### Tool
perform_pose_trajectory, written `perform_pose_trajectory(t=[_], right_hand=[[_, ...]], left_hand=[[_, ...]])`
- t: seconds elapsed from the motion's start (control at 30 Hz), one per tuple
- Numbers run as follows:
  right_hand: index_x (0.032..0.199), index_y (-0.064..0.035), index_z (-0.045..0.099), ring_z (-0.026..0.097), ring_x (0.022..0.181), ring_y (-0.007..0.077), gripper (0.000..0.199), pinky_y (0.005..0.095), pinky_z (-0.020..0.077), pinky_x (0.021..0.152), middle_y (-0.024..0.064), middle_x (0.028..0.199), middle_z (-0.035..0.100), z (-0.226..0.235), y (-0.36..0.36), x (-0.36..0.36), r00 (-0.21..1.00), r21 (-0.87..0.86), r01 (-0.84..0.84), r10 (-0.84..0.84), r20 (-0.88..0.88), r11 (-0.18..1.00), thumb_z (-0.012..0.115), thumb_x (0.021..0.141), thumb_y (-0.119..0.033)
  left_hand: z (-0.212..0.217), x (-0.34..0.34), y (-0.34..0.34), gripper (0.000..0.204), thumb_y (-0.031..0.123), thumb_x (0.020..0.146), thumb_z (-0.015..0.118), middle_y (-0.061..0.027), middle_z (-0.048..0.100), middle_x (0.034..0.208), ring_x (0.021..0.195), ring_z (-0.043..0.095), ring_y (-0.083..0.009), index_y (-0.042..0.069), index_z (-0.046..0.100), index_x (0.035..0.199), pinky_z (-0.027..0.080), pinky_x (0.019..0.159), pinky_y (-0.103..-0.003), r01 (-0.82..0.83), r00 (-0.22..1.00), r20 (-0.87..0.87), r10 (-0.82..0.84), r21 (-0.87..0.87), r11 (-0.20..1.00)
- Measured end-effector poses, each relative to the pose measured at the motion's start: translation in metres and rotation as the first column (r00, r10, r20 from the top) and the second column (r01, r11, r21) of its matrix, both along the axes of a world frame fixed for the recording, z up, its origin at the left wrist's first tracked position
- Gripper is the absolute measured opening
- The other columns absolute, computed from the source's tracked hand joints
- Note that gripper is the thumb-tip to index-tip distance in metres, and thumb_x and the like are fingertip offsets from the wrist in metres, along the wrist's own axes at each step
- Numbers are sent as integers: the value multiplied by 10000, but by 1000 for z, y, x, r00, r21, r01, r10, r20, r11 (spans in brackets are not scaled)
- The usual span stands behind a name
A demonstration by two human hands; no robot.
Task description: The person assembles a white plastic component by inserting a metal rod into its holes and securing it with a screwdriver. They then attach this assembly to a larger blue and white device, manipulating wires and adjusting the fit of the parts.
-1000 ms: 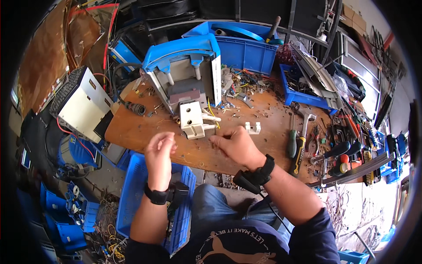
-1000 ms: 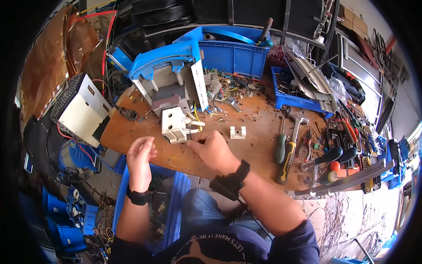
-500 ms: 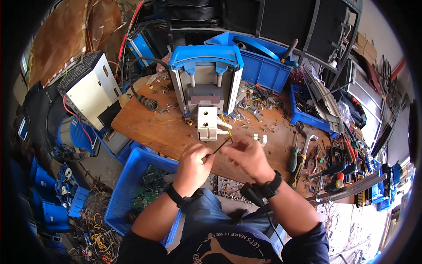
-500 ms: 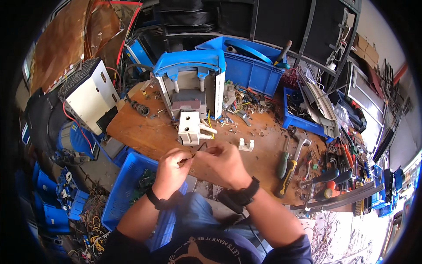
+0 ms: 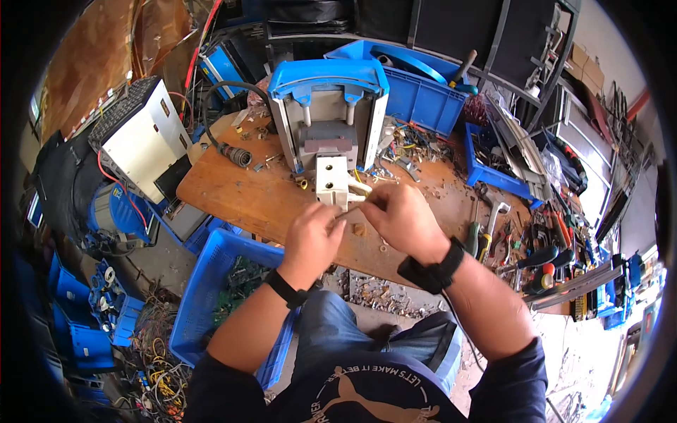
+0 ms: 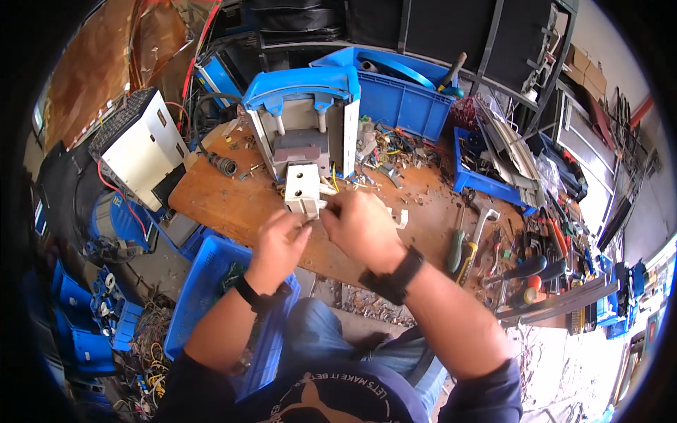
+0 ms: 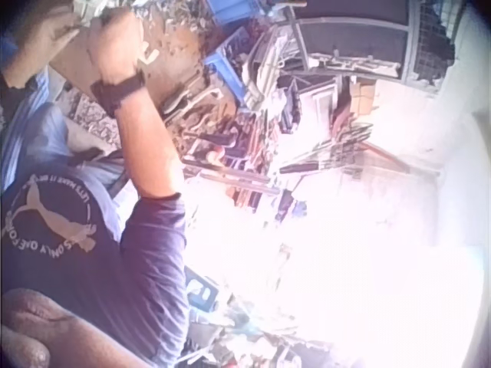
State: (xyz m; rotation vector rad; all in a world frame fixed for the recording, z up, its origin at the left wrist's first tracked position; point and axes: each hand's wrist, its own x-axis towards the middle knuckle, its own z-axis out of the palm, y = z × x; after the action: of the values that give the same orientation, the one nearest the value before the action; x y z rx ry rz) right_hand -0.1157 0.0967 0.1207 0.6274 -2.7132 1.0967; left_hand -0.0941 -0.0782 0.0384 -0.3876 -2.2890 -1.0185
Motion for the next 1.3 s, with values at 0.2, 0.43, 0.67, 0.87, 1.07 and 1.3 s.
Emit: perform_pose_trajectory(t=[0.2, 0.43, 0.67, 0.87, 1.07, 1.3], right_hand=[[827, 5, 710, 666, 743, 385, 200, 447, 532, 729, 221, 756, 671, 14, -29, -29, 1000, 265, -28, 28, 5, 964, 642, 794, -180], [826, 5, 712, 666, 764, 389, 219, 450, 533, 756, 229, 755, 666, 19, -36, -34, 1000, 336, 1, 3, -10, 942, 605, 803, -184], [788, 0, 711, 667, 761, 390, 215, 452, 533, 757, 235, 750, 663, 19, -40, -38, 1000, 349, -4, 14, -26, 937, 600, 787, -185], [783, -7, 717, 672, 761, 379, 209, 443, 539, 754, 223, 750, 670, 18, -41, -45, 1000, 351, -9, 16, -17, 936, 601, 768, -181], [787, 3, 720, 684, 794, 370, 185, 430, 551, 759, 230, 801, 682, 24, -47, -46, 1000, 380, -28, 26, 10, 925, 624, 749, -151], [777, 16, 716, 685, 805, 394, 171, 439, 555, 739, 235, 807, 685, 46, -52, -43, 996, 458, -89, 80, 38, 884, 649, 741, -137]], left_hand=[[43, -35, -30, 184, 7, 737, 735, -81, 623, 815, 750, 588, -195, 16, 707, 918, 493, 691, -312, 173, 982, 87, -166, -76, 982], [59, -46, -30, 123, 33, 730, 740, -64, 611, 745, 757, 570, -194, 19, 715, 849, 472, 678, -317, 224, 962, 192, -193, -156, 962], [50, -57, -28, 103, 55, 734, 698, -101, 644, 780, 845, 587, -279, 20, 717, 829, 474, 772, -384, 209, 968, 173, -182, -157, 965], [53, -55, -27, 87, 75, 750, 675, -115, 653, 789, 877, 587, -305, 18, 714, 803, 474, 789, -408, 210, 959, 213, -188, -86, 974], [48, -58, -30, 80, 46, 753, 667, -135, 650, 788, 845, 588, -309, 11, 711, 811, 470, 770, -410, 212, 964, 189, -189, -108, 971], [46, -55, -32, 94, 73, 780, 696, -135, 646, 778, 764, 591, -283, -2, 717, 832, 476, 706, -380, 171, 953, 246, -174, 32, 985]])
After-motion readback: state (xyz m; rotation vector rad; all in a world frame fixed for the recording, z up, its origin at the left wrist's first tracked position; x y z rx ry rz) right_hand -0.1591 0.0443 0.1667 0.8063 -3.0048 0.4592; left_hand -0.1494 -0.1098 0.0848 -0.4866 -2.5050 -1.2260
